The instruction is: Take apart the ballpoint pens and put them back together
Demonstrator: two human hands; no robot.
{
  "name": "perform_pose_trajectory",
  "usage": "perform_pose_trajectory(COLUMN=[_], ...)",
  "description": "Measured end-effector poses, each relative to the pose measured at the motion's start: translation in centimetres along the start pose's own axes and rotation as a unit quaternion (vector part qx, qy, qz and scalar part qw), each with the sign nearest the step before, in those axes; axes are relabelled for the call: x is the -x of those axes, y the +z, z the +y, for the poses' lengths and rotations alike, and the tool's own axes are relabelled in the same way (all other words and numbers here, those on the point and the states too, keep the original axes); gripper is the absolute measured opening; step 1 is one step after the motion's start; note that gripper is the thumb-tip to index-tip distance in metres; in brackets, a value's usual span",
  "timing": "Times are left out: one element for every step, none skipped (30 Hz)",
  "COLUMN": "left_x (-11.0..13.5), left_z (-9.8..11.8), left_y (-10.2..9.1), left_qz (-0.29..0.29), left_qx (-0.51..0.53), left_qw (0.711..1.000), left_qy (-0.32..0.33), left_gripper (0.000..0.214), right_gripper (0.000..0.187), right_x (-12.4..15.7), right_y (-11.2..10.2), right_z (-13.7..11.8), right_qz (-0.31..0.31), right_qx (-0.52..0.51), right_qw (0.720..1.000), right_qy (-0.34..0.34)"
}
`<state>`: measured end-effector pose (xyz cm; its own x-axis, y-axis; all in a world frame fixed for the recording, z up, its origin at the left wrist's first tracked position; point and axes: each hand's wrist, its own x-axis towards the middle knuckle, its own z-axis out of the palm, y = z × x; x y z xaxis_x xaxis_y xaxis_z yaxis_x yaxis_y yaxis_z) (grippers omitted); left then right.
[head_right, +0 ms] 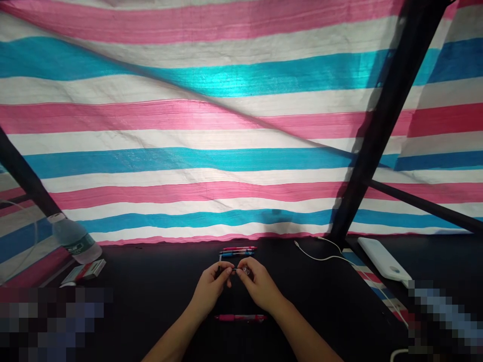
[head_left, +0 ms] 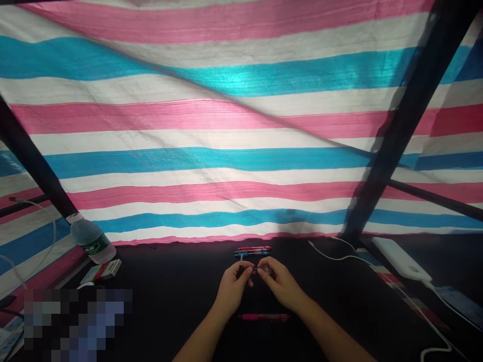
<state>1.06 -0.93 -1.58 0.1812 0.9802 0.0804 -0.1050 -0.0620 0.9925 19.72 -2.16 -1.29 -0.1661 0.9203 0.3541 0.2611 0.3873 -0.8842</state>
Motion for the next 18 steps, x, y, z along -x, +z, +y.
perform_pose_trajectory(left_x=[0.1,0.2,0.3,0.3,0.4,0.4,0.4,0.3,0.2,0.1,-0.1,-0.3,-0.4,-0.6,-0.7,-0.9,-1.0,-1.0], left_z=[0.1,0.2,0.3,0.3,0.4,0.5,0.5,0.5,0.4,0.3,0.2,0.1,0.0,-0.1,0.0,0.1,0.2,0.3], left_y=[0.0,0.0,0.0,0.0,0.0,-0.1,-0.1,-0.2,-0.2,-0.3,-0.4,-0.5,-0.6,-0.7,-0.8,-1.0,-1.1,-1.2], left_qz=[0.001,0.0,0.0,0.0,-0.001,-0.002,-0.001,0.0,0.005,0.012,0.017,0.022,0.025,0.027,0.031,0.036,0.043,0.053], left_qx=[-0.019,-0.033,-0.043,-0.051,-0.058,-0.066,-0.072,-0.074,-0.069,-0.055,-0.032,0.0,0.035,0.073,0.111,0.147,0.181,0.212], left_qw=[1.0,0.999,0.998,0.998,0.997,0.997,0.996,0.996,0.996,0.997,0.999,1.0,0.999,0.996,0.991,0.985,0.978,0.971], left_qy=[0.017,0.029,0.037,0.041,0.042,0.043,0.045,0.046,0.047,0.043,0.03,0.009,-0.017,-0.042,-0.063,-0.079,-0.091,-0.101], left_gripper=[0.025,0.024,0.023,0.022,0.021,0.02,0.019,0.019,0.02,0.022,0.025,0.03,0.034,0.039,0.041,0.042,0.041,0.039], right_gripper=[0.023,0.023,0.023,0.023,0.023,0.023,0.024,0.026,0.028,0.03,0.033,0.035,0.038,0.039,0.04,0.04,0.04,0.04], right_x=[0.0,0.0,0.0,0.0,-0.1,-0.1,-0.1,-0.1,-0.1,-0.2,-0.2,-0.3,-0.4,-0.5,-0.6,-0.7,-0.8,-0.9], right_y=[0.1,0.1,0.2,0.3,0.4,0.5,0.6,0.7,0.9,1.0,1.0,1.0,1.0,1.0,0.9,0.9,0.8,0.6], right_z=[0.0,-0.1,-0.1,-0.1,0.0,0.1,0.3,0.4,0.6,0.8,0.9,1.1,1.2,1.3,1.4,1.4,1.4,1.3], right_qz=[-0.008,-0.011,-0.01,-0.007,-0.003,-0.001,-0.001,-0.002,-0.002,0.001,0.007,0.016,0.027,0.038,0.047,0.054,0.058,0.061], right_qx=[0.013,0.021,0.026,0.025,0.02,0.01,-0.006,-0.026,-0.051,-0.08,-0.111,-0.141,-0.172,-0.204,-0.238,-0.27,-0.301,-0.328], right_qw=[1.0,1.0,1.0,1.0,1.0,1.0,0.999,0.998,0.997,0.994,0.99,0.985,0.978,0.97,0.96,0.948,0.936,0.924], right_qy=[-0.003,-0.002,0.002,0.009,0.016,0.025,0.036,0.05,0.065,0.08,0.092,0.102,0.113,0.126,0.141,0.159,0.176,0.189])
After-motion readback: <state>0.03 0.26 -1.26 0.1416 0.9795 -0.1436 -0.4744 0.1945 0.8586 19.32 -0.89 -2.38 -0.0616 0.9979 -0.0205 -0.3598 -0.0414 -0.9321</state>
